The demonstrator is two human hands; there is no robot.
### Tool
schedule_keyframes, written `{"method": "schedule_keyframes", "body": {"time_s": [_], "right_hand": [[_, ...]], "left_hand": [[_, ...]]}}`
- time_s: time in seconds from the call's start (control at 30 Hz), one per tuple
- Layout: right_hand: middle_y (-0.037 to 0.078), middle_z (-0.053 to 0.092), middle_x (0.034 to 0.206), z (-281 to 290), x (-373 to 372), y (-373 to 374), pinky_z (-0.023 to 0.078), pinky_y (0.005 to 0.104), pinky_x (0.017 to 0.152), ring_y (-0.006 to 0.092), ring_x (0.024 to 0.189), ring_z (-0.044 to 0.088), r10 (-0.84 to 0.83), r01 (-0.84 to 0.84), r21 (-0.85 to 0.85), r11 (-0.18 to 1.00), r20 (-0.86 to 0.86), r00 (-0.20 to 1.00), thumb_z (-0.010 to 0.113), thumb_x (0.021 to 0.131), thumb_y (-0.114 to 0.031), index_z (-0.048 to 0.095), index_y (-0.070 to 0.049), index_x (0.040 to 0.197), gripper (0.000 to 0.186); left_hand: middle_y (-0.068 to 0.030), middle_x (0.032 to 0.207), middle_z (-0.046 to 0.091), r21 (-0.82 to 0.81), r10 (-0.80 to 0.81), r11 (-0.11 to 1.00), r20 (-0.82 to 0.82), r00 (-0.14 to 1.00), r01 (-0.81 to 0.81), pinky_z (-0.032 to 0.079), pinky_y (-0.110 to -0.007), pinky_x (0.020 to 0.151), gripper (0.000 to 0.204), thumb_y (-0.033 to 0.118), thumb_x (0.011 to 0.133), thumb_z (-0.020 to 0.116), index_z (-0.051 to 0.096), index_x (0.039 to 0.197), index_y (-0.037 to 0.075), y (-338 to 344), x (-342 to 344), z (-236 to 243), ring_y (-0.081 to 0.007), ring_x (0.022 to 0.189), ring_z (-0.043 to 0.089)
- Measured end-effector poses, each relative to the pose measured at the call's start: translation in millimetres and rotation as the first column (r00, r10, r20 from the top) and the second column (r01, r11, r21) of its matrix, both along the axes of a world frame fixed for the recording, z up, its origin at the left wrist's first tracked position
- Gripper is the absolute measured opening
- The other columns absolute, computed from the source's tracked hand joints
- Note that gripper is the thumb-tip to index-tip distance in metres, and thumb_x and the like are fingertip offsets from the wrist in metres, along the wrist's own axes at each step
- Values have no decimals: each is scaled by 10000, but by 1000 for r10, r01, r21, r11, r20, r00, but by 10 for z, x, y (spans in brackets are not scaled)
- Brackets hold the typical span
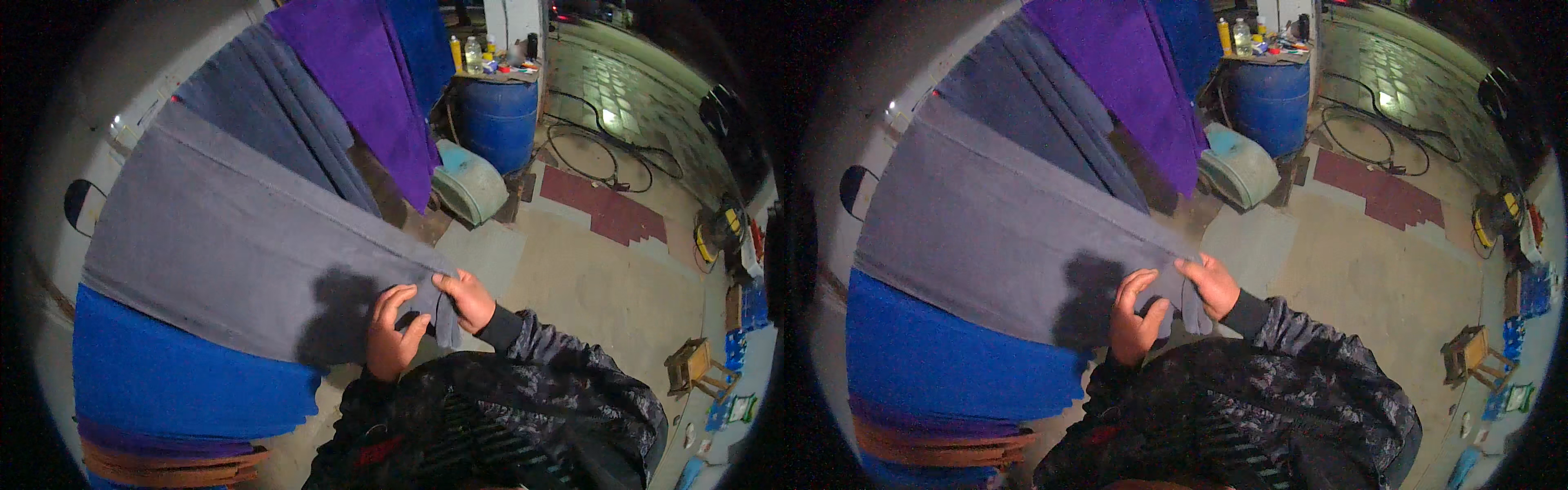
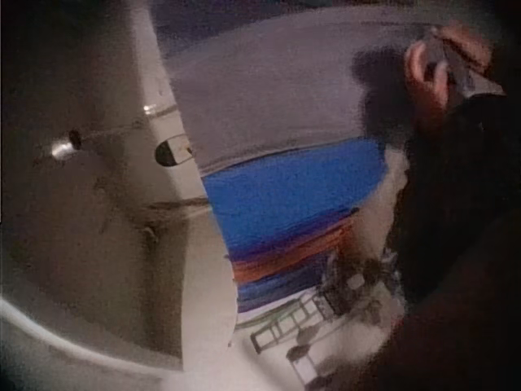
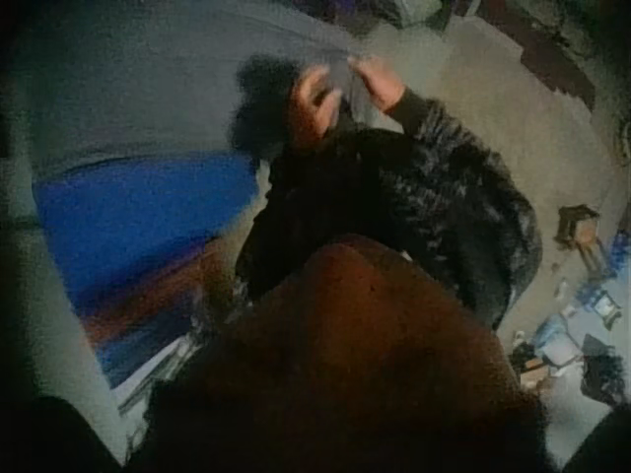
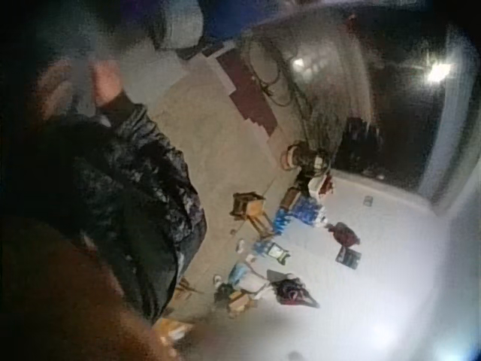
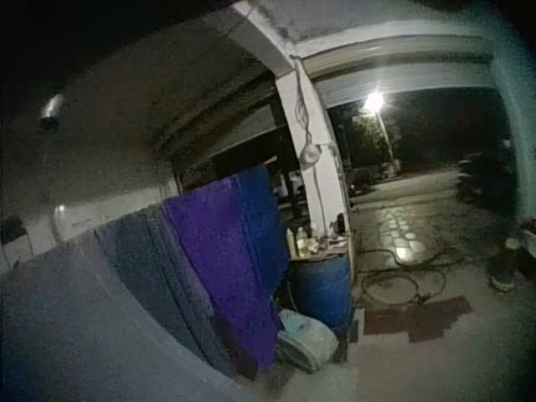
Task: The person repeatedly folds, unfolds, and stretches a purple fabric piece, then switches to a gray fabric piece and performs similar manipulations. The hands remain in view throughout, handling the fabric by hand without tools.
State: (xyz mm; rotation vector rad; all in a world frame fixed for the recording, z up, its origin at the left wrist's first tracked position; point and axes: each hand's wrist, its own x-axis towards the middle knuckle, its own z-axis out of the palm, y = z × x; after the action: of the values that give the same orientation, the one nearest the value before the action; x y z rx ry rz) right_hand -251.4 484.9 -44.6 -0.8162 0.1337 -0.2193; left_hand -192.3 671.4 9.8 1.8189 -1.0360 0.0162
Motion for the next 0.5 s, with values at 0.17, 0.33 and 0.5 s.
{"method": "schedule_keyframes", "body": {"time_s": [0.17, 0.33, 0.5], "right_hand": [[143, 719, 1247, 316, 137, 131, 576, 423, 990, 249, 1112, 717, 106, -105, 106, 989, 3, 994, 559, 1082, -237, 611, 28, 1331, 367], [167, 677, 1363, 464, 243, 328, 517, 475, 1110, 308, 1226, 677, 213, -237, 375, 897, 104, 972, 525, 1089, -272, 568, 26, 1405, 437], [178, 629, 1443, 512, 312, 354, 483, 494, 1143, 328, 1299, 630, 208, -243, 396, 885, 128, 970, 508, 1098, -306, 512, 19, 1473, 496]], "left_hand": [[-180, 1524, 490, -9, 97, 995, 170, 981, -97, 402, -508, 1151, 808, 216, 721, 932, 565, 1415, 28, 212, -35, -108, -401, 1386, 471], [-258, 1618, 337, 71, 175, 975, 353, 919, -213, 303, -607, 1198, 1103, 333, 637, 987, 424, 1538, 37, 367, -22, -189, -481, 1486, 317], [-246, 1573, 370, -30, 271, 959, 398, 876, -283, 315, -607, 1167, 853, 316, 651, 978, 592, 1377, 92, 367, -63, -250, -473, 1447, 333]]}}
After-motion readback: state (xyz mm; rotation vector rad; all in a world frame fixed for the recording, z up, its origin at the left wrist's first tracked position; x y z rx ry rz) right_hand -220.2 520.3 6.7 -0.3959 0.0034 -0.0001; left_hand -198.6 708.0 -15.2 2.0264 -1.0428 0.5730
